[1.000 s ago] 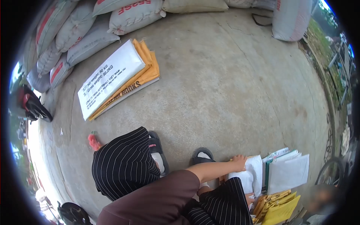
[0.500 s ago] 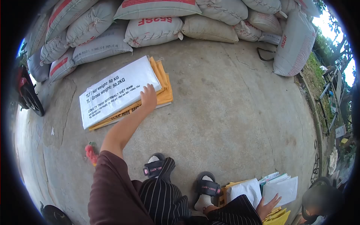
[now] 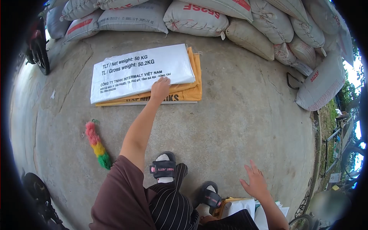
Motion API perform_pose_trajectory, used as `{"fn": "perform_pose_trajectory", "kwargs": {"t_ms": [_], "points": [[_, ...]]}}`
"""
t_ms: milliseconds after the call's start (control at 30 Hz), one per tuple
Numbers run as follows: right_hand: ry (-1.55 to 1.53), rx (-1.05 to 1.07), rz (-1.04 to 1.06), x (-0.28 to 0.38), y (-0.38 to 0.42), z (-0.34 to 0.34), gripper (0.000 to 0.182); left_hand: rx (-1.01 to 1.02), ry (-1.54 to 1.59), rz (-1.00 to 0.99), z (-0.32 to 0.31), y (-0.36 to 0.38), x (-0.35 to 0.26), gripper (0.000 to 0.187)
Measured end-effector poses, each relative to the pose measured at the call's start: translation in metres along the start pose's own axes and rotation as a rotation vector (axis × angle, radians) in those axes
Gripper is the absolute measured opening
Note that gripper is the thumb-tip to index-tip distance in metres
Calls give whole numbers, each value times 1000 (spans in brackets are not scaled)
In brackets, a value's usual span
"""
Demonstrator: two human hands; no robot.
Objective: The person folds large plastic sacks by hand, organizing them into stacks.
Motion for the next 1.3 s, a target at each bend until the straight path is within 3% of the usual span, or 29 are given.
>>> {"fn": "perform_pose_trajectory", "kwargs": {"t_ms": [67,133,200,267,300,367,400,467,500,567,600,700,733,800,833,900,933,1000,1067,1167,1200,1267,1300], "points": [[-29,57,105,10,-27,-10,59,-264,101,-212,7,19,-17,28],[-314,-33,202,11,-52,-23,59,-258,173,-325,8,56,-52,32],[-636,-120,52,-6,-80,-37,59,-121,269,-552,1,109,-106,38],[-1105,-176,-265,-31,-114,-47,59,84,323,-747,-25,175,-163,52],[-1109,-170,-280,-48,-130,-60,59,243,348,-820,-24,206,-192,55],[-1505,26,-342,-84,-161,-104,49,348,348,-947,-49,259,-238,53],[-1514,28,-355,-98,-166,-136,49,362,352,-952,-58,272,-250,53],[-1460,6,-569,-122,-156,-204,55,693,481,-950,-83,291,-261,54],[-1461,7,-574,-124,-148,-218,55,666,506,-937,-76,280,-258,56],[-1344,-35,-654,-128,-133,-240,45,528,439,-720,-70,233,-232,56],[-1350,-32,-665,-128,-128,-245,45,413,321,-528,-63,197,-204,57],[-1406,-94,-716,-132,-113,-238,38,-267,197,181,-22,108,-74,74],[-1398,-88,-739,-136,-112,-231,38,-177,63,464,-3,92,-38,74],[-1389,-85,-759,-148,-109,-232,38,171,291,629,-11,77,34,62],[-1336,-151,-731,-157,-111,-235,38,169,290,624,-20,74,45,62],[-1290,-219,-709,-170,-110,-235,37,471,587,447,-36,67,39,44],[-1289,-298,-722,-180,-107,-235,37,477,582,440,-46,63,35,44],[-1245,-469,-731,-203,-98,-220,36,331,624,109,-46,48,-30,35],[-1222,-663,-743,-234,-77,-193,35,287,694,-28,-49,20,-77,34],[-1218,-906,-705,-302,-48,-155,37,212,768,69,-18,-31,-159,35],[-1224,-992,-687,-318,-37,-137,37,185,881,42,3,-42,-189,29],[-1266,-1176,-668,-342,-12,-101,38,67,1216,-204,26,-64,-228,17],[-1298,-1272,-667,-350,1,-87,38,56,1219,-203,42,-68,-234,17]]}}
Point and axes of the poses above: each hand's wrist, its own y-axis away from the middle knuckle, its own z-axis out of the back of the hand, x = y × z, the point moved 3 cm from there along -y, towards the middle knuckle, and after that the axes turned 13 degrees about y, right-handed, at the moved point
